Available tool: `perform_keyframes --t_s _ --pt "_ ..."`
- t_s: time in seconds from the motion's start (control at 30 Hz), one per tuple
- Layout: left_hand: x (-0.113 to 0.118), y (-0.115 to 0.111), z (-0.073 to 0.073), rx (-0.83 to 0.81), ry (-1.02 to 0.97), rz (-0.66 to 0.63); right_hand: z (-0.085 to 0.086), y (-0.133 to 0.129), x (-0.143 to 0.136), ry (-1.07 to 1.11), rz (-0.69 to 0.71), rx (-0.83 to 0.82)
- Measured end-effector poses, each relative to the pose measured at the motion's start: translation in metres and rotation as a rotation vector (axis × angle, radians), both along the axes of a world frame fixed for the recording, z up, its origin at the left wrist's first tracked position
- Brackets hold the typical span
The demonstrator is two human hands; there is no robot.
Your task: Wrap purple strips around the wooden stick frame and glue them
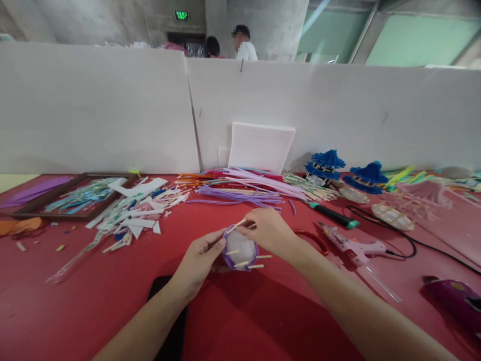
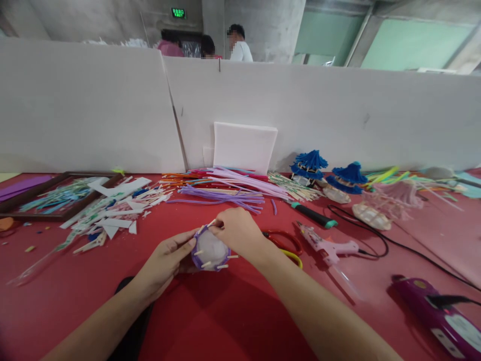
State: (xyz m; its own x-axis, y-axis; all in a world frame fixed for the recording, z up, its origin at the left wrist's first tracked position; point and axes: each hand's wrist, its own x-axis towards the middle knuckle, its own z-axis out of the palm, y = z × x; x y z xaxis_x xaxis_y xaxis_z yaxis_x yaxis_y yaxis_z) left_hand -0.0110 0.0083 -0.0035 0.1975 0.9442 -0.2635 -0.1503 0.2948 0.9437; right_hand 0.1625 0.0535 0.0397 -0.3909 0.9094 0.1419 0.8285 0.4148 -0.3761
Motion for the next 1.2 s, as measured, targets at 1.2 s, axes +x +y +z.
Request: perform_keyframes --t_s 1.2 --pt "0.003 -0.003 0.007 -0.039 -0.071 0.034 0.002 -0.013 -0.005 -0.02 -0.038 0.095"
